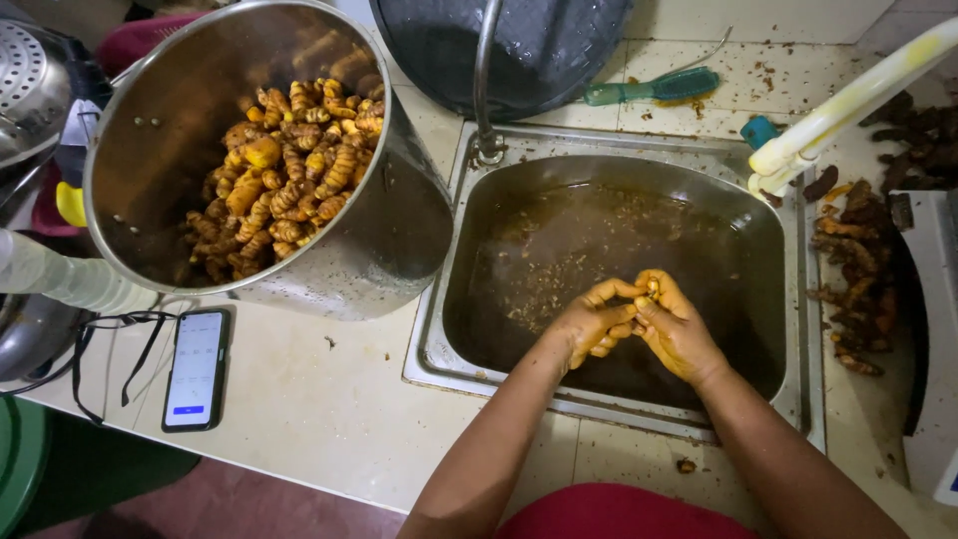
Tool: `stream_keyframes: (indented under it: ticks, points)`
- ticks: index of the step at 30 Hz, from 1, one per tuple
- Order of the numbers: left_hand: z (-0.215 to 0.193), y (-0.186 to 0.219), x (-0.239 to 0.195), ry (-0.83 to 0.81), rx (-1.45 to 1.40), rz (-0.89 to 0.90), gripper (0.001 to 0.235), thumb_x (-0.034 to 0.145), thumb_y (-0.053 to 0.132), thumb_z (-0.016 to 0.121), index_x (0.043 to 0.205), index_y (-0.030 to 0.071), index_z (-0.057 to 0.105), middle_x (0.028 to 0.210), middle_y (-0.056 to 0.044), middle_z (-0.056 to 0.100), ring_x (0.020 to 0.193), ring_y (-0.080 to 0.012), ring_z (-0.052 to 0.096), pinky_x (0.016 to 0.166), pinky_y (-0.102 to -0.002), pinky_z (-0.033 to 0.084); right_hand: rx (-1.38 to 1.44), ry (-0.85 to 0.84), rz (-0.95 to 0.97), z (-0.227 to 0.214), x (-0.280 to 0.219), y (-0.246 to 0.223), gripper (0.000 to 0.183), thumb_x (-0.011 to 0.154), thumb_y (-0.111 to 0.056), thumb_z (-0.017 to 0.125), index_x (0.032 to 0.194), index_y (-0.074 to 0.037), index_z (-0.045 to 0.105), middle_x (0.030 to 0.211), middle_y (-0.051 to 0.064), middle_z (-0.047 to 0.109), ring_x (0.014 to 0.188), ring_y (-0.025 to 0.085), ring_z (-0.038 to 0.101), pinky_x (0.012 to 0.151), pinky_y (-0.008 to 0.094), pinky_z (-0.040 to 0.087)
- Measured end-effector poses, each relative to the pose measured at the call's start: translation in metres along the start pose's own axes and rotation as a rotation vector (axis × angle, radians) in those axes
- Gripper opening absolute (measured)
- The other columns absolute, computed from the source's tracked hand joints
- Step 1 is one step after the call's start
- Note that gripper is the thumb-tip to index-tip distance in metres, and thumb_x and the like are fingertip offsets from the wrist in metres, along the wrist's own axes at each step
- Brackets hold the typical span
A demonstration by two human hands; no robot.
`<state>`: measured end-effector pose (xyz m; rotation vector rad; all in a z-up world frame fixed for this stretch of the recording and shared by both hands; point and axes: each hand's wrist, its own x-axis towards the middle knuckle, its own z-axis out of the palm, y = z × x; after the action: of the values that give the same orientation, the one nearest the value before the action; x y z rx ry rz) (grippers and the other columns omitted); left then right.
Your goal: Washing turmeric roots in a sink filled with water and transferring them to a large metal pot.
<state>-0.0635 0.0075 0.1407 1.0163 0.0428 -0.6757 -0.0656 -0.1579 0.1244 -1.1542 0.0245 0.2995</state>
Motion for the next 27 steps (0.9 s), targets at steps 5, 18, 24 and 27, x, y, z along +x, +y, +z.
stream_keyframes:
  ticks: [5,18,24,27]
  points:
    - [-0.001,-0.010,0.007,0.000,-0.024,0.011,0.025,0.104,0.014,0.052,0.125,0.026,0.060,0.059,0.000,0.040,0.041,-0.0026,0.033,0.033,-0.012,0.024,0.030,0.006,-0.013,-0.008,0.002,0.003,0.025,0.100,-0.004,0.055,0.121,-0.015,0.046,0.093,-0.006,0.050,0.072,0.005,0.059,0.064,0.020,0.045]
    - [0.004,-0.006,0.005,-0.021,0.018,0.033,0.039,0.103,0.012,0.051,0.139,0.028,0.049,0.062,-0.002,0.046,0.042,-0.0027,0.034,0.034,-0.011,0.025,0.097,-0.018,0.041,-0.015,0.007,0.006,0.040,0.096,-0.010,0.061,0.130,-0.022,0.044,0.108,-0.002,0.057,0.067,0.005,0.052,0.059,0.024,0.051]
    - [-0.014,-0.031,0.018,0.062,0.074,0.078,0.038,0.101,0.019,0.060,0.137,0.028,0.051,0.061,-0.007,0.052,0.038,-0.0074,0.038,0.031,-0.015,0.029,0.167,-0.005,0.117,-0.011,0.005,0.012,0.031,0.097,-0.006,0.060,0.124,-0.020,0.054,0.107,0.003,0.064,0.073,0.014,0.065,0.066,0.030,0.057]
    - [-0.016,-0.027,0.014,0.095,0.085,0.027,0.038,0.088,0.036,0.074,0.123,0.032,0.062,0.072,0.001,0.064,0.052,-0.0033,0.057,0.032,-0.018,0.024,0.065,-0.110,0.034,-0.024,0.006,0.026,0.037,0.098,-0.009,0.060,0.133,-0.013,0.051,0.114,0.010,0.064,0.091,0.020,0.067,0.076,0.033,0.058]
